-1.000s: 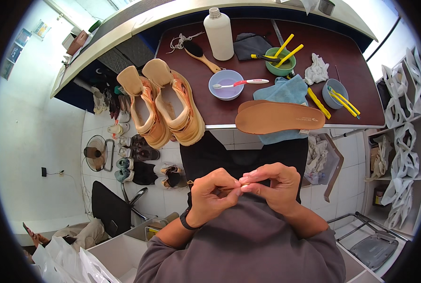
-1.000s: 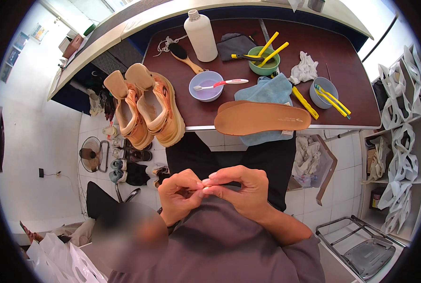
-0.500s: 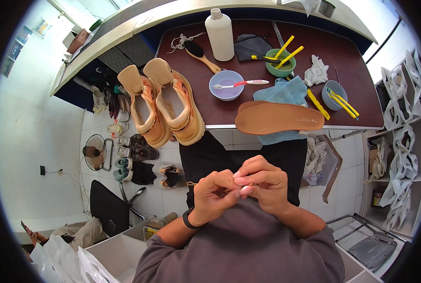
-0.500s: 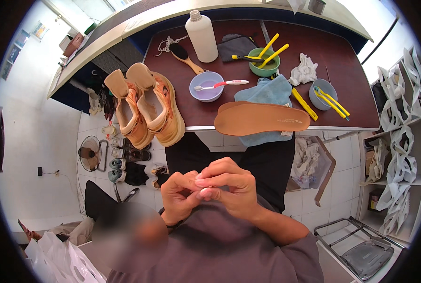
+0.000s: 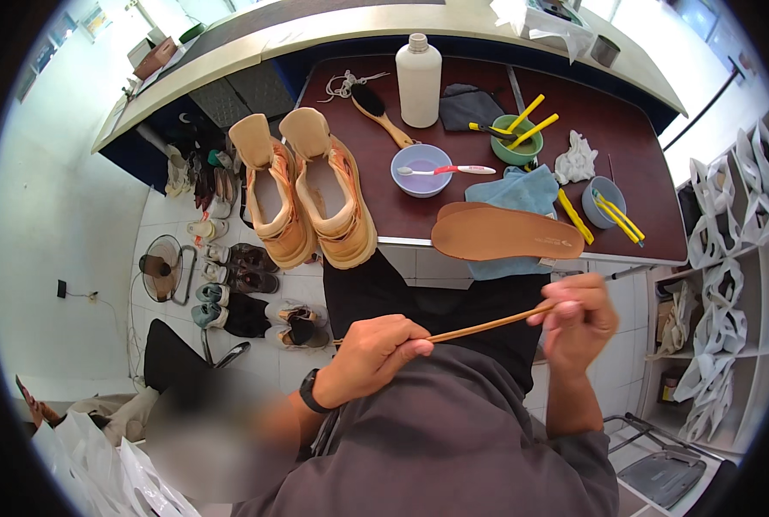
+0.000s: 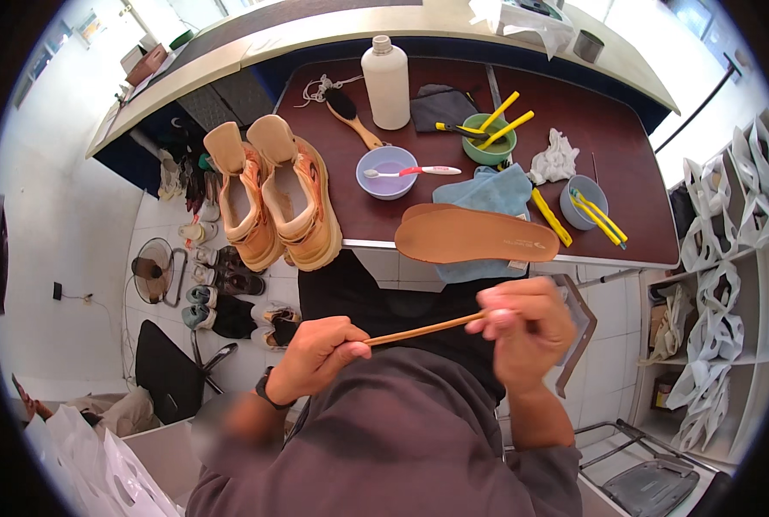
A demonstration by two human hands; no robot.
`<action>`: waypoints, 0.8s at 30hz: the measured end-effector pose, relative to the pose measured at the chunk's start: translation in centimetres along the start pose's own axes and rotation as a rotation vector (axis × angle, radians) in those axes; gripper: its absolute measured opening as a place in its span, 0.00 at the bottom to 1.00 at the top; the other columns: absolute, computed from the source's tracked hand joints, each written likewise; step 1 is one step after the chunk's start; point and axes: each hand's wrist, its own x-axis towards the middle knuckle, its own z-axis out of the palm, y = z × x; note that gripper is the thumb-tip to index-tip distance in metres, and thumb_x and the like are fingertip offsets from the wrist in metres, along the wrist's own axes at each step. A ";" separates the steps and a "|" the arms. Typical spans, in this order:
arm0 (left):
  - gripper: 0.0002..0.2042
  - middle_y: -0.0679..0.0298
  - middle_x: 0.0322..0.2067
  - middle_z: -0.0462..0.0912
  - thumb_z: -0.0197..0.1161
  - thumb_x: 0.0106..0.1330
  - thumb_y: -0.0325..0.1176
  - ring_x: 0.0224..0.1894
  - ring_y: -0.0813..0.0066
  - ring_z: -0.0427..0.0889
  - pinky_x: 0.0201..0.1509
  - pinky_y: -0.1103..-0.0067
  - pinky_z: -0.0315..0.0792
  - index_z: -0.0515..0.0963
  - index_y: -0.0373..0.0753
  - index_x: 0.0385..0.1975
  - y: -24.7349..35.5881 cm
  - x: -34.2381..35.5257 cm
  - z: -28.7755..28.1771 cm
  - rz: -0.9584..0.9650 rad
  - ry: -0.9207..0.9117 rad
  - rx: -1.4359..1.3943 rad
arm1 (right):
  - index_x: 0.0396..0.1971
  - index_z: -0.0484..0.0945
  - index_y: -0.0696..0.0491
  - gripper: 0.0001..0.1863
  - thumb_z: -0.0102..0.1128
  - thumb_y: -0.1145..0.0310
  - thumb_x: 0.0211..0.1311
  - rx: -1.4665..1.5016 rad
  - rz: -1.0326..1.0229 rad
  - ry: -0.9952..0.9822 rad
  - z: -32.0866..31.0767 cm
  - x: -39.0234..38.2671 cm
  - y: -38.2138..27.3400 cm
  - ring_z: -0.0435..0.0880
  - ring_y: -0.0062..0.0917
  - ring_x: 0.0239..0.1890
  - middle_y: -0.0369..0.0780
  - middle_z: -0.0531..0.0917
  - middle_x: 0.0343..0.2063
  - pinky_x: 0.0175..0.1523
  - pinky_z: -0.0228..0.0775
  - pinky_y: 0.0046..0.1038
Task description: Checking and refurbishing shoes by inspecting insoles, lacing, and organizing pairs at a repair bench.
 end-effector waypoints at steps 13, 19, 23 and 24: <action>0.06 0.62 0.20 0.77 0.62 0.63 0.30 0.23 0.64 0.77 0.27 0.74 0.69 0.78 0.35 0.26 -4.4 -4.8 -5.7 -0.082 0.027 0.279 | 0.38 0.80 0.58 0.10 0.57 0.66 0.68 -0.147 -0.125 0.385 -22.6 10.1 -6.7 0.65 0.11 0.23 0.40 0.82 0.39 0.31 0.59 0.15; 0.08 0.61 0.19 0.75 0.65 0.61 0.35 0.22 0.63 0.75 0.25 0.73 0.68 0.78 0.38 0.25 -7.2 -7.5 -9.0 -0.062 0.148 0.416 | 0.43 0.81 0.59 0.12 0.58 0.66 0.67 -0.425 -0.201 0.565 -35.1 14.8 -12.5 0.64 0.12 0.25 0.36 0.83 0.39 0.33 0.60 0.15; 0.08 0.60 0.18 0.75 0.65 0.61 0.32 0.21 0.65 0.75 0.25 0.74 0.67 0.78 0.35 0.24 -9.8 -9.8 -12.2 -0.108 0.299 0.431 | 0.43 0.83 0.57 0.11 0.60 0.67 0.65 -0.553 -0.250 0.648 -41.7 18.0 -16.9 0.66 0.12 0.26 0.32 0.82 0.38 0.38 0.66 0.15; 0.08 0.60 0.18 0.74 0.65 0.61 0.32 0.20 0.66 0.74 0.24 0.75 0.66 0.78 0.35 0.25 -10.4 -10.6 -12.8 -0.173 0.312 0.469 | 0.43 0.83 0.56 0.11 0.60 0.68 0.65 -0.610 -0.289 0.647 -43.0 18.7 -18.1 0.67 0.12 0.27 0.31 0.82 0.38 0.39 0.67 0.15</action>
